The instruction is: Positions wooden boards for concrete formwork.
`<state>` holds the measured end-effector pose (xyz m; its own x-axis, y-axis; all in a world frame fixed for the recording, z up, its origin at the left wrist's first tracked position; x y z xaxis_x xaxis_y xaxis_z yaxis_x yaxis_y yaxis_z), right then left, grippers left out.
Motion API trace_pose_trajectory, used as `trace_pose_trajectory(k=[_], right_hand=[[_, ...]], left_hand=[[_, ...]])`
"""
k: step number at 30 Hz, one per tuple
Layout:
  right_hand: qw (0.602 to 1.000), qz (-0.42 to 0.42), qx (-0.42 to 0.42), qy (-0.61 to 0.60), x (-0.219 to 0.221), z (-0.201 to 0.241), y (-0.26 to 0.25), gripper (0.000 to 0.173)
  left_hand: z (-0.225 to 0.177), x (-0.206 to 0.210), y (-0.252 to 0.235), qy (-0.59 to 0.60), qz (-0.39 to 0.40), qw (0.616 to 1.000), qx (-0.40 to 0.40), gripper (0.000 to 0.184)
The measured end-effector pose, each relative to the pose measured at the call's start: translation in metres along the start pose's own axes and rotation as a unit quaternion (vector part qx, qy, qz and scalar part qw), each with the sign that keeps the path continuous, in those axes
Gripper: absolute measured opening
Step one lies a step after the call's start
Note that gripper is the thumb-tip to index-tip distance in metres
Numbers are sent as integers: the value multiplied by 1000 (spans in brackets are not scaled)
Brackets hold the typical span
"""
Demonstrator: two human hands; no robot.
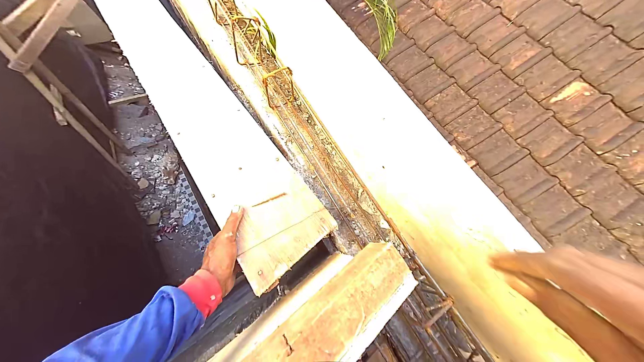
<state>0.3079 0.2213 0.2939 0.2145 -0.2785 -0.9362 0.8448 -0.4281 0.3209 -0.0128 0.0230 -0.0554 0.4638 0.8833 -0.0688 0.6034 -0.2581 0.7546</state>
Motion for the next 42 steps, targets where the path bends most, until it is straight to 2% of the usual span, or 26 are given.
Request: trace_pose_trajectory(k=[2,3,6,9,12,14,16,17,19,21,23,28,32,35,37,39,42], right_hand=[[990,-83,-104,47,8,11,-70,26],[984,-83,-148,48,19,15,-107,25],[972,45,-221,66,66,33,-196,20],[943,127,-256,174,107,55,-228,17],[930,87,-298,199,129,52,-230,17],[952,42,-273,130,127,42,-221,17],[982,18,-186,17,116,27,-206,15],[992,2,-121,-46,109,20,-197,20],[992,-16,14,-128,101,9,-183,26],[966,51,119,-225,109,-1,-178,26],[931,133,152,-304,122,-3,-177,32],[946,167,117,-253,131,1,-173,32],[964,188,100,-158,129,4,-173,23],[983,158,78,-46,118,11,-174,16],[994,98,51,-1,102,15,-170,18],[994,70,19,-79,88,17,-166,22],[956,180,0,-233,107,18,-163,22]], left_hand=[[-1,-1,2,0,-1,1000,-6,70],[-1,-1,3,-2,-2,1000,-9,70],[-4,-3,5,-11,-7,1000,-13,71],[-8,-9,10,-11,-2,1000,-18,72],[-12,-18,16,-8,-5,1000,-21,72],[-14,-20,19,-1,-2,1000,-23,72],[-17,-19,24,4,-5,1000,-25,72],[-19,-18,26,6,-4,1000,-23,71],[-21,-18,27,6,-3,1000,-17,69],[-23,-19,30,7,0,1000,-9,67],[-27,-18,34,16,6,1000,-5,64],[-40,-19,44,34,10,999,2,59],[-44,-24,47,39,12,999,5,58],[-38,-26,41,32,14,999,-3,62],[-33,-25,38,29,12,999,-10,63],[-31,-22,37,32,8,999,-13,63],[-30,-20,36,35,10,999,-8,60]])
Point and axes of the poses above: each hand's wrist, its own y-axis away from the middle knuckle, its own x-axis out of the palm, z = x × y, the point moved 5 cm from there along -y, towards the middle knuckle, and after that the axes turned 3 degrees about -x, right-handed, at the moved point
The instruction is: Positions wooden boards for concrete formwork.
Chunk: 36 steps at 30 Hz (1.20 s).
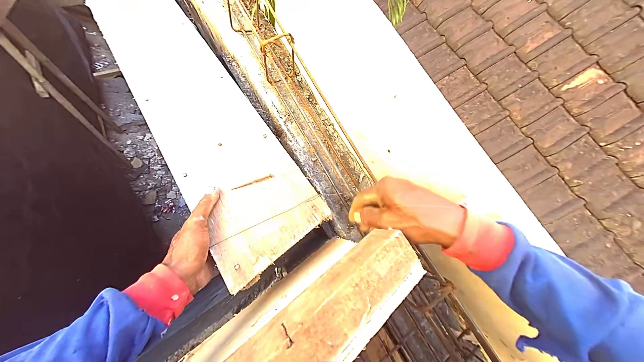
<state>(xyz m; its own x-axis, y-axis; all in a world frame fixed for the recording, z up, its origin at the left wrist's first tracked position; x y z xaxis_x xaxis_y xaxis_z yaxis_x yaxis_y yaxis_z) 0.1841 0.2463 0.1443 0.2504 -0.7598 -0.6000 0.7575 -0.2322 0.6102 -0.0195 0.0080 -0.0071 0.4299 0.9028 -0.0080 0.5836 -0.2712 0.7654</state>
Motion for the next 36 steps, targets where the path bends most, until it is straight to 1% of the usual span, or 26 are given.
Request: trace_pose_trajectory(k=[1,2,3,5,6,7,9,11,13,14,15,17,18,20,21,22,25,27,29,31,34,36], right_hand=[[999,27,14,-26,7,-5,-2,23],[997,27,32,-65,11,-10,-2,22],[990,11,52,-128,11,-14,0,20],[959,-36,107,-260,6,-14,3,20],[943,-58,131,-302,4,-15,4,19],[932,-69,147,-324,4,-18,3,18],[933,-53,152,-321,8,-24,-1,17],[959,-40,135,-244,12,-25,-7,16],[987,-52,118,-96,13,-20,-10,14],[991,-58,118,-4,13,-15,-11,13],[988,-55,127,72,14,-12,-12,15],[971,-50,159,170,21,-8,-16,35],[964,-69,161,199,24,-8,-17,41],[956,-128,130,229,27,-9,-16,47],[959,-136,122,218,26,-10,-15,48],[967,-133,120,181,22,-12,-15,46],[987,-78,141,-22,13,-22,-11,33],[972,-36,146,-179,18,-35,-8,30],[941,-32,157,-298,25,-43,-6,28],[926,-65,164,-332,27,-41,-5,22],[946,-88,155,-271,25,-38,-13,16],[944,-74,151,-283,23,-40,-19,16]], left_hand=[[-1,1,0,2,0,1000,2,59],[-2,1,0,3,-2,1000,4,59],[-3,0,1,4,-5,1000,4,58],[-3,-2,3,5,-10,1000,-1,59],[-4,-2,4,4,-11,1000,0,59],[-6,-1,5,3,-11,1000,3,59],[-8,1,6,3,-9,1000,9,58],[-6,0,6,6,-14,1000,4,58],[-6,-1,6,9,-13,1000,0,58],[-7,0,6,9,-11,1000,1,58],[-7,0,7,8,-9,1000,3,58],[-9,0,8,9,-5,1000,5,57],[-10,-1,8,8,-5,1000,4,57],[-11,-3,9,9,-4,1000,-1,58],[-11,-4,9,6,-1,1000,-1,59],[-11,-5,9,3,-1,1000,0,59],[-9,-6,6,5,0,1000,2,59],[-9,-5,5,4,1,1000,6,58],[-8,-4,4,6,-1,1000,6,57],[-7,-3,4,9,-3,1000,1,58],[-6,-2,2,6,-2,1000,-2,58],[-7,-4,1,4,1,1000,-1,59]])
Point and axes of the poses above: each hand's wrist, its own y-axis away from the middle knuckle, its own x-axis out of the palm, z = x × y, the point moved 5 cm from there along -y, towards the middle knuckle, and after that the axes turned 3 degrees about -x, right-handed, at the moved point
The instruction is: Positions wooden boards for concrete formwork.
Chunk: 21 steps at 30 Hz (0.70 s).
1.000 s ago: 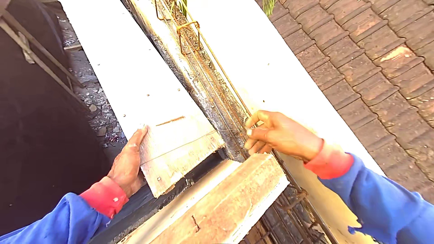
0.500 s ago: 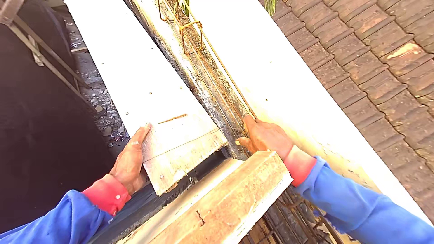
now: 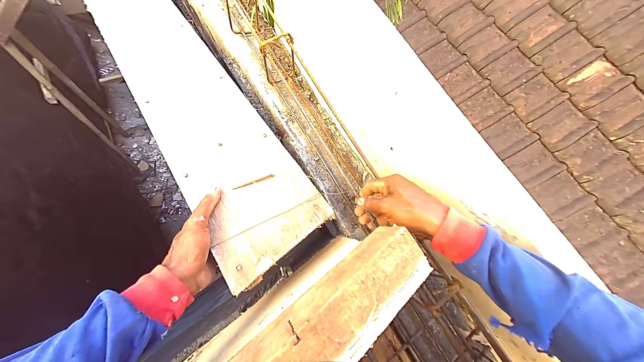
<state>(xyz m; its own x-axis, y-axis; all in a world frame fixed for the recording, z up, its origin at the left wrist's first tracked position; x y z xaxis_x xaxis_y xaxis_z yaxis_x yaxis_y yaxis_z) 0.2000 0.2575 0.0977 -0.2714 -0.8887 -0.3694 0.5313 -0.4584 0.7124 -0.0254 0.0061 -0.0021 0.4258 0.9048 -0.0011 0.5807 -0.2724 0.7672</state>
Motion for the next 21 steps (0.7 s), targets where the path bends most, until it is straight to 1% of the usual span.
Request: trace_pose_trajectory(k=[3,5,7,9,11,12,14,15,16,18,20,21], right_hand=[[995,39,-3,-89,-5,-5,-2,20],[995,45,-9,-91,-7,-10,-2,18],[999,39,-27,2,-5,-9,-3,17],[988,22,-48,144,-3,1,-11,24],[960,-5,-27,279,4,13,-15,30],[945,-12,-8,327,9,20,-16,35],[920,-19,18,392,23,30,-13,41],[914,-18,28,405,28,32,-12,42],[917,-16,34,397,31,31,-11,41],[948,-14,31,317,31,21,-16,36],[987,9,27,156,24,7,-22,30],[996,22,29,77,19,3,-21,28]], left_hand=[[-3,-2,1,3,5,1000,-4,61],[-3,0,4,7,12,1000,-9,60],[-3,4,9,17,31,999,-18,59],[-7,3,7,30,43,998,-23,61],[-8,0,4,30,34,999,-29,63],[-9,-2,4,24,28,999,-32,64],[-14,-5,7,13,17,999,-32,64],[-16,-7,10,11,13,999,-28,62],[-18,-8,13,9,12,1000,-25,60],[-20,-8,17,8,20,1000,-11,58],[-20,-8,16,10,23,1000,-2,58],[-19,-9,16,11,20,1000,0,58]])
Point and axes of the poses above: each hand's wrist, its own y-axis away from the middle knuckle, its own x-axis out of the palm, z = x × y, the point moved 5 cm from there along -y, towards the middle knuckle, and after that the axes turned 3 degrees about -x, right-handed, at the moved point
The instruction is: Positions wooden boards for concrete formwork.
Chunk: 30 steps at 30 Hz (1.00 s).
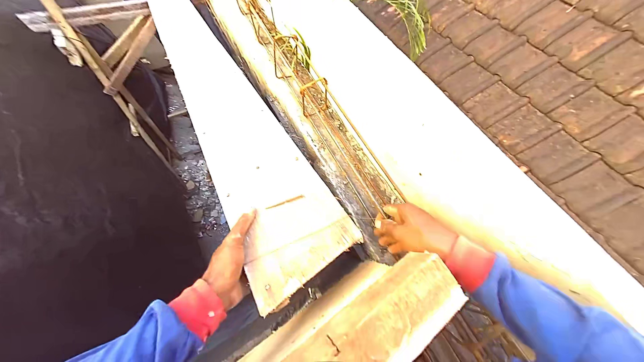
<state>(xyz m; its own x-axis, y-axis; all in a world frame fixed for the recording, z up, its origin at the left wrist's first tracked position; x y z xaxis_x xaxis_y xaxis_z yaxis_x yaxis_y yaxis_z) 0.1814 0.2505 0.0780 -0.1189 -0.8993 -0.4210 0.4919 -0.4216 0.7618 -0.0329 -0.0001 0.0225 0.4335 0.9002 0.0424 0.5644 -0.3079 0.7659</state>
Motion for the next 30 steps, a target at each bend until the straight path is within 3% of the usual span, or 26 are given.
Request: trace_pose_trajectory(k=[2,4,7,10,12,14,17,19,24,30], right_hand=[[999,-6,-7,-38,-12,-3,8,26],[994,-36,-21,102,-23,3,17,27],[920,-37,-22,390,-19,21,23,21],[853,-81,-46,514,-16,40,40,19],[859,-108,-74,495,-18,48,50,20],[902,-86,-111,408,-23,43,49,22],[972,70,-142,175,-26,22,37,26],[976,133,-129,113,-13,8,28,26],[939,43,-107,325,4,15,26,21],[985,-92,-97,114,-32,1,46,27]], left_hand=[[2,0,0,1,-7,1000,1,58],[4,2,-1,3,-12,1000,3,56],[8,3,-3,0,-13,1000,-3,56],[8,2,-4,-1,-19,1000,-9,57],[10,1,-5,-3,-24,1000,-11,57],[11,1,-6,-7,-24,1000,-14,58],[9,3,-5,2,-24,1000,-12,56],[8,4,-2,1,-23,1000,-8,54],[5,1,-2,-10,-23,1000,-4,57],[7,1,-2,-5,-19,1000,-10,58]])
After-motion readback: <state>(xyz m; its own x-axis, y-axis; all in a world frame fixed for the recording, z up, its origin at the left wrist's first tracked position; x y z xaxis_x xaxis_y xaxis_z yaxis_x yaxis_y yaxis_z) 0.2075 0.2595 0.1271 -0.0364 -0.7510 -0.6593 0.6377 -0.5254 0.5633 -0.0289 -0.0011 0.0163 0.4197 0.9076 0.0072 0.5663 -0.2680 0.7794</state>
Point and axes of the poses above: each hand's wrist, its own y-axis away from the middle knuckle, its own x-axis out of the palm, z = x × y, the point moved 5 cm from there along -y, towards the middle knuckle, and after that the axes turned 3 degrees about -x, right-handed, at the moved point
